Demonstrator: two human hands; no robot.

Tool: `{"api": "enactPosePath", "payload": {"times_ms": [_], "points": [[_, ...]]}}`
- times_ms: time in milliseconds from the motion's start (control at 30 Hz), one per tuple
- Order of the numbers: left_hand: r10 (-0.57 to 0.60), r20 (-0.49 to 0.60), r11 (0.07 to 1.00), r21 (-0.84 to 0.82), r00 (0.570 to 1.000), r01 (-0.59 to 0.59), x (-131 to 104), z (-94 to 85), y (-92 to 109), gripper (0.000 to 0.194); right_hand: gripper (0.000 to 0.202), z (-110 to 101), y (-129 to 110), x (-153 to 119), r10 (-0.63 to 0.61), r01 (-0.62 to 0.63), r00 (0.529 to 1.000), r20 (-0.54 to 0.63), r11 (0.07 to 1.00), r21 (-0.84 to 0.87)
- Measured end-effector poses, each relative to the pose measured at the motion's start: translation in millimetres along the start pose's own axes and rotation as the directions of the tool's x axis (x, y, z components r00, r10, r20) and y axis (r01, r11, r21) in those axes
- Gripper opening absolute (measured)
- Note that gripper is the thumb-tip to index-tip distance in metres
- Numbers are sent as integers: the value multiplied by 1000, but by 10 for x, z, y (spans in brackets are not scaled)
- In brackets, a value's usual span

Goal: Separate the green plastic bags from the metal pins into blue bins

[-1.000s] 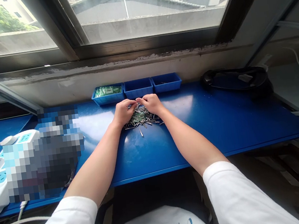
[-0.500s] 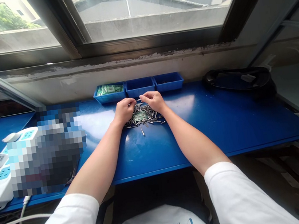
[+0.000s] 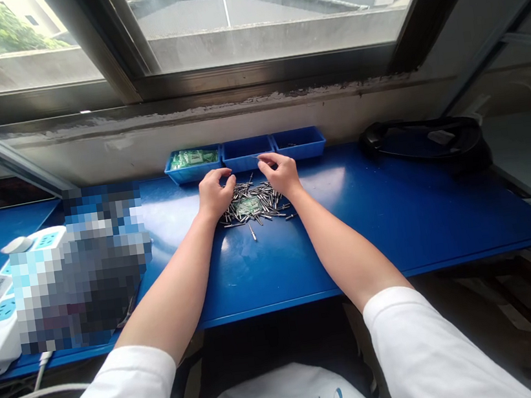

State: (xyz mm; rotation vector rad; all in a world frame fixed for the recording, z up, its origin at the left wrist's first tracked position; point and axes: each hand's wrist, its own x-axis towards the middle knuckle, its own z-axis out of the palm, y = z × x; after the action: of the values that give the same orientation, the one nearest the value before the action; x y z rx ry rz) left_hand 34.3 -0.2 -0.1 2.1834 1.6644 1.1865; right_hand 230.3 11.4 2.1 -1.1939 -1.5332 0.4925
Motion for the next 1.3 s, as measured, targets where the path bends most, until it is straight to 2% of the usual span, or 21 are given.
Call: {"api": "enactPosePath", "payload": {"times_ms": [133,233,367,533,633,800,900,1033,1133,1300], "points": [[-38,52,999,33,998,37,2,37,-56,26,41,-63,90,52,-9,-18,997,-83,947,-322],[-63,93,997,46,994,59,-3,56,-75,25,48,-108,179,100,8,-66,992,-128,887,-456],[-67,131,996,65,989,59,-9,57,-73,26,54,-154,273,136,44,-137,983,-180,830,-541],[-60,177,994,103,982,42,-6,52,-69,27,58,-135,324,130,62,-133,987,-146,825,-549],[-49,198,993,114,979,26,4,60,-78,28,56,-85,277,109,47,-97,993,-105,840,-534],[-29,244,991,135,969,-4,2,53,-55,32,35,24,127,32,-79,96,995,57,875,-474],[-28,273,988,151,962,-14,-16,19,-8,32,28,82,74,-33,-87,171,975,205,883,-437],[-41,291,986,168,956,-9,-32,-13,32,32,26,130,48,-86,-10,192,921,389,882,-431],[-33,291,985,172,956,-19,-30,-11,30,31,21,144,24,-88,25,180,902,431,885,-429],[-13,286,989,142,958,-29,-30,0,22,28,16,153,-13,-72,44,150,902,429,900,-410]]}}
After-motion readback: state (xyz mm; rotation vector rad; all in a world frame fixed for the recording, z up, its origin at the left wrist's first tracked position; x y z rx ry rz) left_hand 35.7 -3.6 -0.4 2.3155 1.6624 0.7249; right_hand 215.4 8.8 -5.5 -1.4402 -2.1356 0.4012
